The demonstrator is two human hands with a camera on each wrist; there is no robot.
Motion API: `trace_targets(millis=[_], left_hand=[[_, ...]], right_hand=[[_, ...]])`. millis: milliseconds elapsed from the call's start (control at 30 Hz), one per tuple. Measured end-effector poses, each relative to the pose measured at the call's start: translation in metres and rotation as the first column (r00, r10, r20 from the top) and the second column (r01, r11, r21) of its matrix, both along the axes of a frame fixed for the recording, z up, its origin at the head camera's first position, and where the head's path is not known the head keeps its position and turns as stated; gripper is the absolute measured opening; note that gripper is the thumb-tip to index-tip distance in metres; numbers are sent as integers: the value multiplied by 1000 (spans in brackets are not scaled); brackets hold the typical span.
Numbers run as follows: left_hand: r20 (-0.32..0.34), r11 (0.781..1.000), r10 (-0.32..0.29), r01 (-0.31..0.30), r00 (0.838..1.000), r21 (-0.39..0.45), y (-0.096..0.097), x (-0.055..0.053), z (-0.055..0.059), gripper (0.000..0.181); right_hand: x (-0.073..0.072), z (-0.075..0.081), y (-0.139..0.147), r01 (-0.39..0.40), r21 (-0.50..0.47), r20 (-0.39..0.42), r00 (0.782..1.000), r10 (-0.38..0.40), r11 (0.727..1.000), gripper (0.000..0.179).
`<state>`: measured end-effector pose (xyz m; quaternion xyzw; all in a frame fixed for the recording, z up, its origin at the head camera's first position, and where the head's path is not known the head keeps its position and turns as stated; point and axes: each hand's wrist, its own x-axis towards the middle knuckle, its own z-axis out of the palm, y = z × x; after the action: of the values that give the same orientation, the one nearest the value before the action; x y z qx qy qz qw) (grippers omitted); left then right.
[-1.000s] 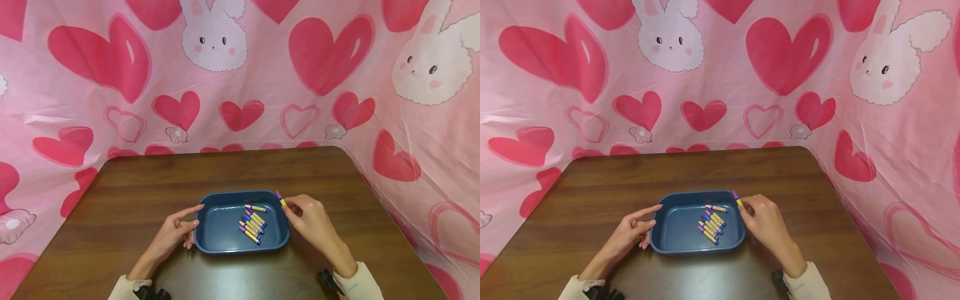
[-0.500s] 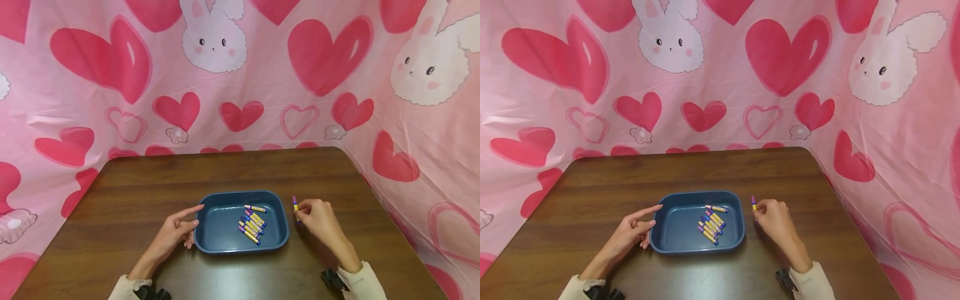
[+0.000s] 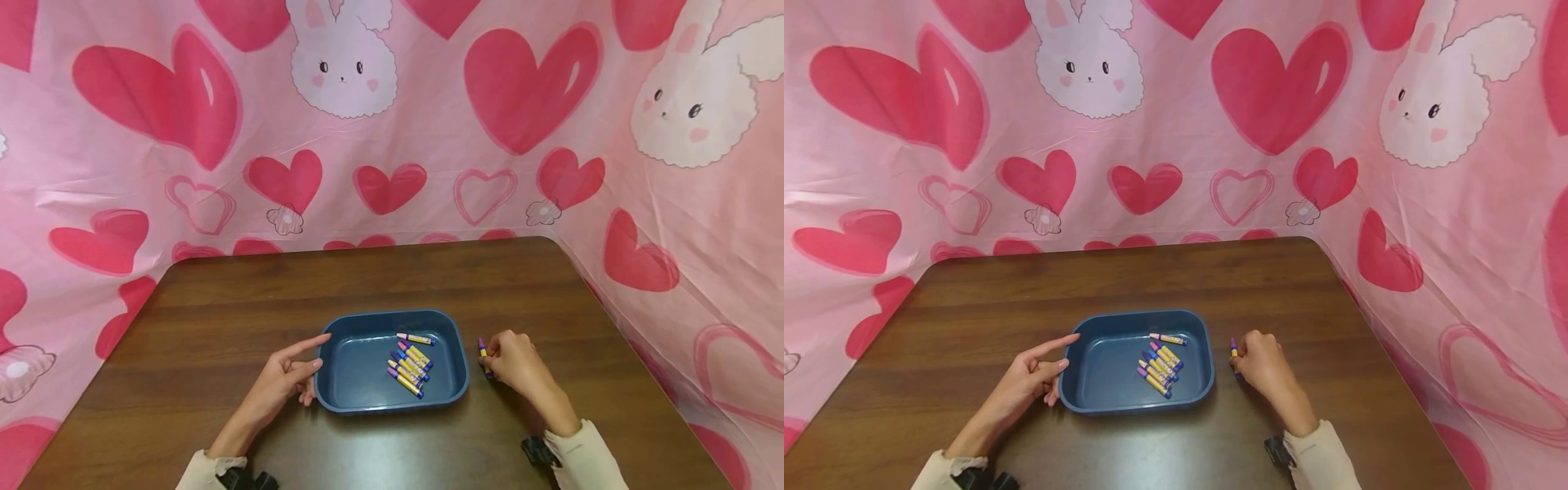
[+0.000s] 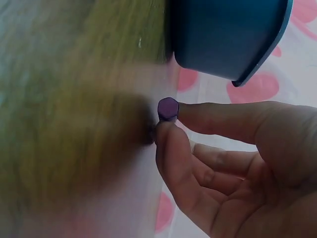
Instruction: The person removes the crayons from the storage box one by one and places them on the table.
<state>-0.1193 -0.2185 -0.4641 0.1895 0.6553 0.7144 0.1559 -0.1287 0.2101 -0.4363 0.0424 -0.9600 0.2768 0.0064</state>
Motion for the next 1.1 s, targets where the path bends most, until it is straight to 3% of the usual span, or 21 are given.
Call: trace_targets(millis=[533, 900, 1100], left_hand=[[3, 999, 17, -16, 1000, -36, 1, -1, 1, 50], [-1, 1000, 8, -8, 1000, -23, 0, 2, 1, 50], [9, 1000, 12, -12, 1000, -21, 0, 2, 1, 51]], right_hand=[[2, 3, 4, 7, 38, -4, 1000, -7, 999, 26], [5, 8, 2, 11, 36, -12, 1000, -11, 999, 9], [5, 18, 1, 14, 34, -75, 997, -11, 999, 7]])
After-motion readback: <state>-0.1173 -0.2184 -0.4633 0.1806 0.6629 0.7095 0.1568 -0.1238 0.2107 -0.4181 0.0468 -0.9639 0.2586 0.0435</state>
